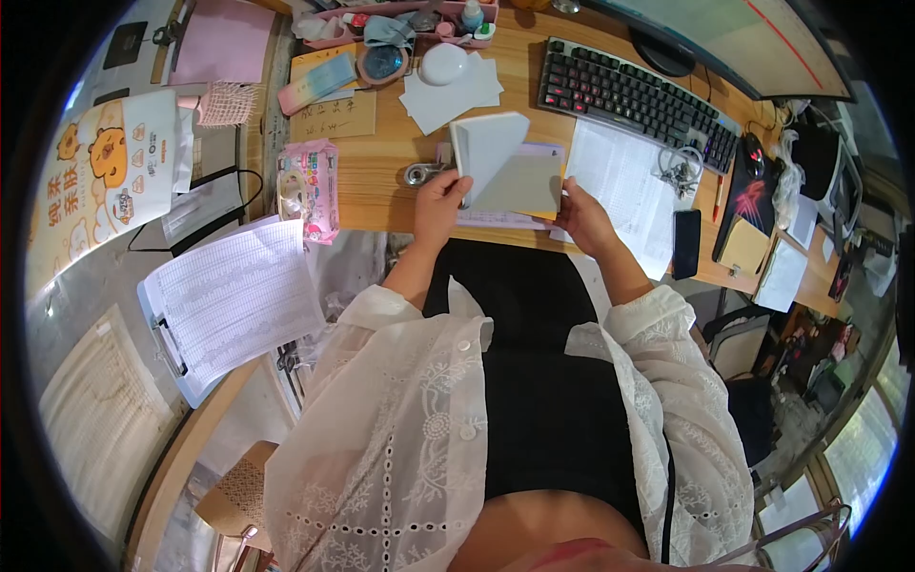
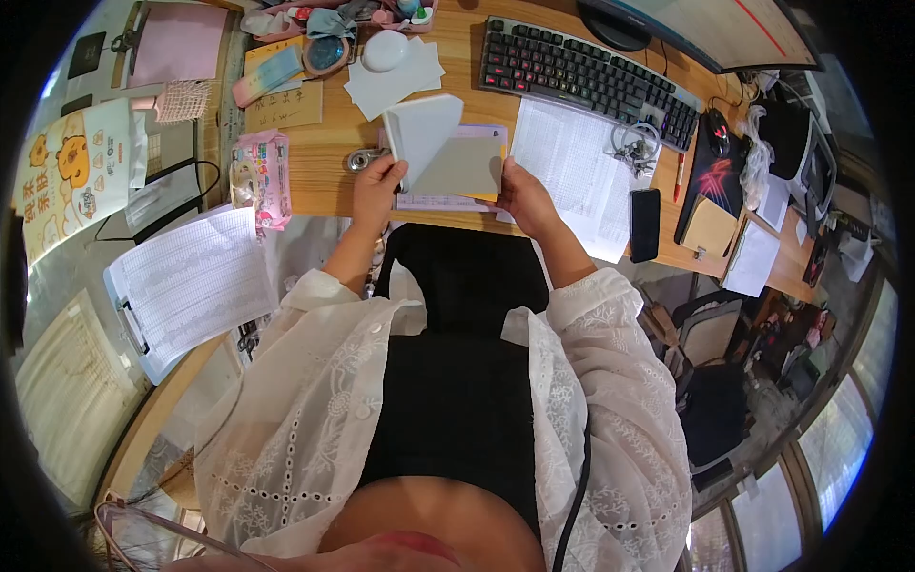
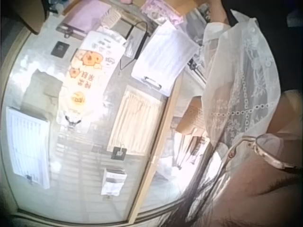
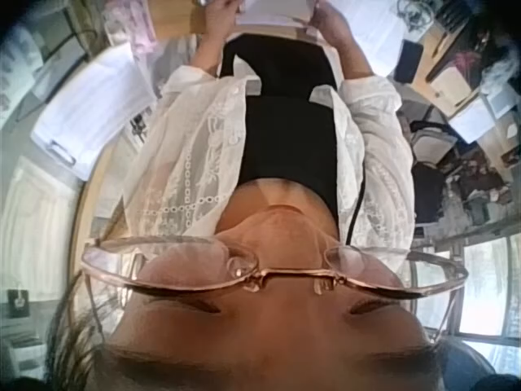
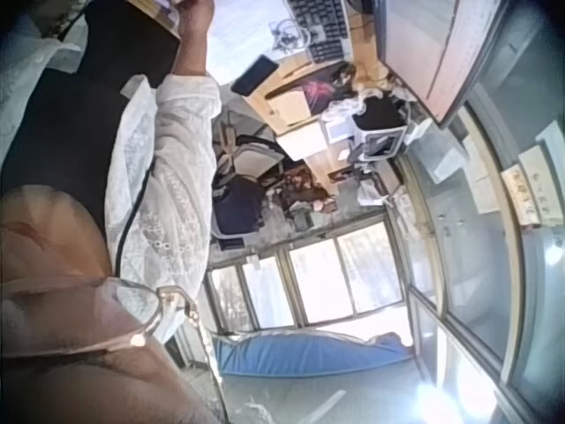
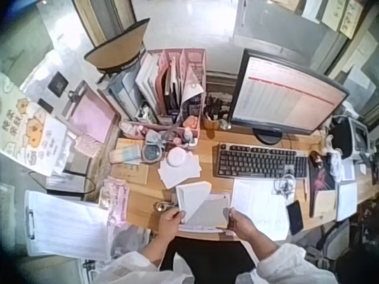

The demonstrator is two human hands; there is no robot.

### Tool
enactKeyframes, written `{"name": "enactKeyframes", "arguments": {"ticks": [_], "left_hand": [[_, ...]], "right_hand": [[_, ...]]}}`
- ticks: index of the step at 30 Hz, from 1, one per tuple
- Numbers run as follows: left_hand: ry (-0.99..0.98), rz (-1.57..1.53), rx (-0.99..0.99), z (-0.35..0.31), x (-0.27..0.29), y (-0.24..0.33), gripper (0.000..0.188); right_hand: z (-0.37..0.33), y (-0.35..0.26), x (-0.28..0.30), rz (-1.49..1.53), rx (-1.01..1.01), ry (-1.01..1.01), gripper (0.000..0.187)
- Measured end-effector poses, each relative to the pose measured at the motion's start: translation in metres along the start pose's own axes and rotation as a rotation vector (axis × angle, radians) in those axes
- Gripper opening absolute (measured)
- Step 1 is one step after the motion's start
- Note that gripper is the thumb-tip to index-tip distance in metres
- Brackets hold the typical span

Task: The recorder is writing on forms, flipping through pages in a logbook, and organizing slips of paper on a desk.

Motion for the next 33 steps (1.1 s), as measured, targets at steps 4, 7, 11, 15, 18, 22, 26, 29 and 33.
{"name": "enactKeyframes", "arguments": {"ticks": [4,7,11,15,18,22,26,29,33], "left_hand": [[-0.068,-0.161,0.098,-0.001,0.008,-0.012,0.016],[-0.150,0.034,0.020,0.000,0.007,-0.008,0.015],[0.016,-0.161,0.018,-0.001,0.016,-0.005,0.014],[0.119,-0.480,0.004,-0.005,0.027,-0.012,0.016],[0.170,-0.683,0.029,-0.009,0.023,-0.008,0.018],[0.263,-0.817,0.057,-0.017,0.025,-0.010,0.022],[0.322,-0.850,0.107,-0.025,0.036,-0.020,0.024],[0.366,-0.821,0.158,-0.033,0.041,-0.027,0.024],[0.418,-0.806,0.195,-0.042,0.045,-0.031,0.023]], "right_hand": [[0.004,0.005,0.000,-0.144,0.019,0.056,0.049],[0.003,0.007,0.001,-0.038,-0.068,0.068,0.047],[0.000,0.007,-0.003,0.022,-0.093,0.043,0.043],[0.006,0.012,0.000,-0.117,0.014,0.049,0.040],[0.004,0.010,-0.002,-0.202,0.083,0.056,0.041],[0.002,-0.001,0.004,-0.233,0.148,0.110,0.042],[0.002,-0.010,0.014,-0.288,0.211,0.193,0.042],[0.007,-0.010,0.024,-0.283,0.257,0.267,0.039],[0.009,-0.012,0.026,-0.363,0.357,0.292,0.041]]}}
Point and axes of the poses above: each hand's wrist, its own z-axis towards the middle knuckle, its own x-axis out of the back of the hand, y = z × x, the point moved 6 cm from there along z, towards the middle knuckle, and after that the axes turned 6 degrees about -x, right-handed, at the moved point
